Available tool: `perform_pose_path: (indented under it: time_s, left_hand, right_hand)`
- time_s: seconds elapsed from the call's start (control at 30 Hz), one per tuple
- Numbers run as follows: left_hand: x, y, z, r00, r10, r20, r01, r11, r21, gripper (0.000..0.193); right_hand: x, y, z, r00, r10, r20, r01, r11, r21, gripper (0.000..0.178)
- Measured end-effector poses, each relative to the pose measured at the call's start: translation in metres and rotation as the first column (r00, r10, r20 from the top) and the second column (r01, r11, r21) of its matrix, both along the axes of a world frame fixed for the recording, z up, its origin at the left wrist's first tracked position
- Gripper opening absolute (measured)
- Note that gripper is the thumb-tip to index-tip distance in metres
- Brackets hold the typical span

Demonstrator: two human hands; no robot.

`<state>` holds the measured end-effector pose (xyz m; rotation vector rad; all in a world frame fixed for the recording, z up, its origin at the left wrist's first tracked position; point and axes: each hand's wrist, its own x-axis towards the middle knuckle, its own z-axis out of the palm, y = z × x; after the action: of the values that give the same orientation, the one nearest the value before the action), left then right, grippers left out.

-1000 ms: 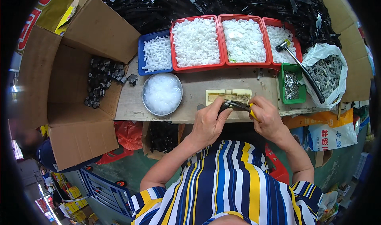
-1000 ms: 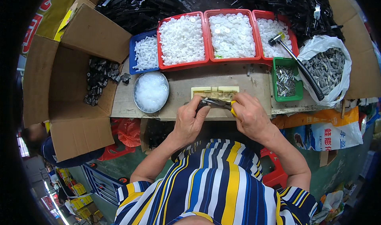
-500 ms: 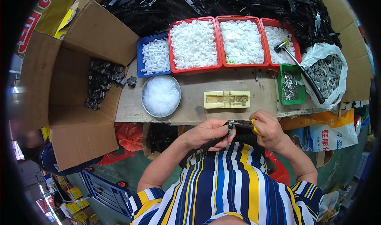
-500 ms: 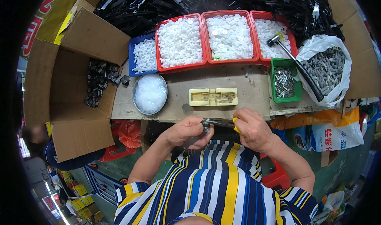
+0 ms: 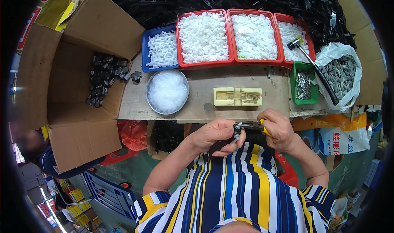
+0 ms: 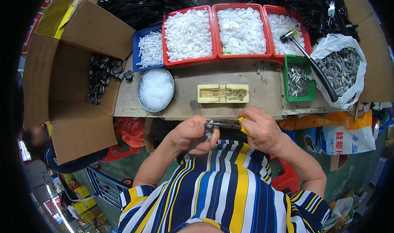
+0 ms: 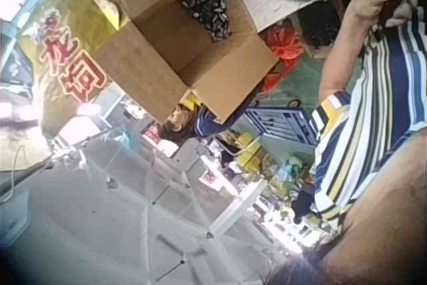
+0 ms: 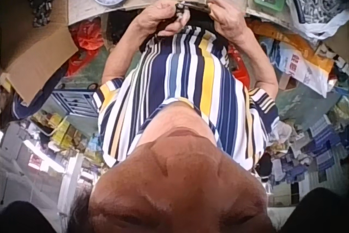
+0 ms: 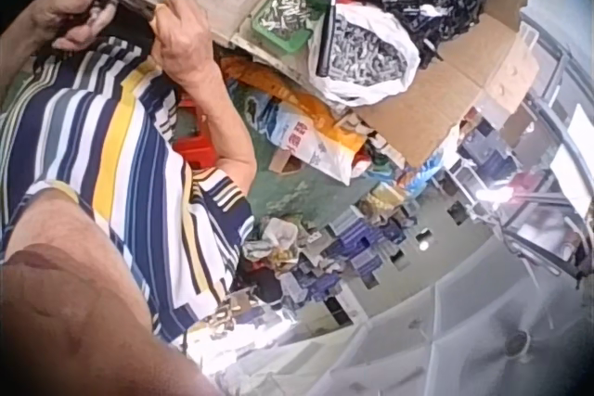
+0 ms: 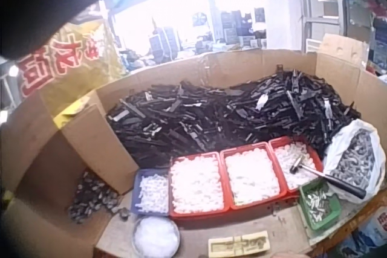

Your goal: The person assembles small lock components at a workbench. They pick a white plastic piece and a metal pin, place them into a wooden jig, and use a hammer to strike the pin. They then use pliers to remove the assembled unit and place it into a cardboard box. This process is repeated continuously throughout the clip.

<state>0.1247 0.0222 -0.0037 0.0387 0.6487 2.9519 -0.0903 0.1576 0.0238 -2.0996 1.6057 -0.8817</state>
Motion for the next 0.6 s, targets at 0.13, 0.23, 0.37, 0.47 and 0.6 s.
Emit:
perform_pose_path:
  time_s: [0.13,0.23,0.37,0.47,0.6]
  left_hand:
    - [0.01,0.0,-0.011,0.999,0.027,0.045,-0.032,0.994,0.109,0.047]
    - [0.036,-0.002,-0.01,0.921,0.116,0.373,0.016,0.943,-0.333,0.039]
    - [0.1,-0.004,-0.046,0.802,0.349,0.485,0.383,0.322,-0.866,0.033]
    - [0.15,0.0,-0.069,0.74,0.538,0.404,0.567,-0.174,-0.805,0.036]
    - [0.179,-0.028,-0.048,0.614,0.706,0.352,0.587,-0.11,-0.802,0.035]
  right_hand:
    - [0.001,-0.011,-0.008,1.0,0.004,-0.004,-0.004,0.999,0.035,0.02]
    - [-0.014,-0.022,-0.015,0.994,-0.052,-0.093,0.056,0.997,0.043,0.023]
    - [-0.046,-0.026,-0.041,0.927,-0.32,-0.196,0.339,0.938,0.071,0.026]
    - [-0.056,-0.024,-0.05,0.894,-0.351,-0.278,0.384,0.92,0.074,0.028]
    - [-0.054,-0.02,-0.051,0.876,-0.341,-0.341,0.393,0.914,0.097,0.035]
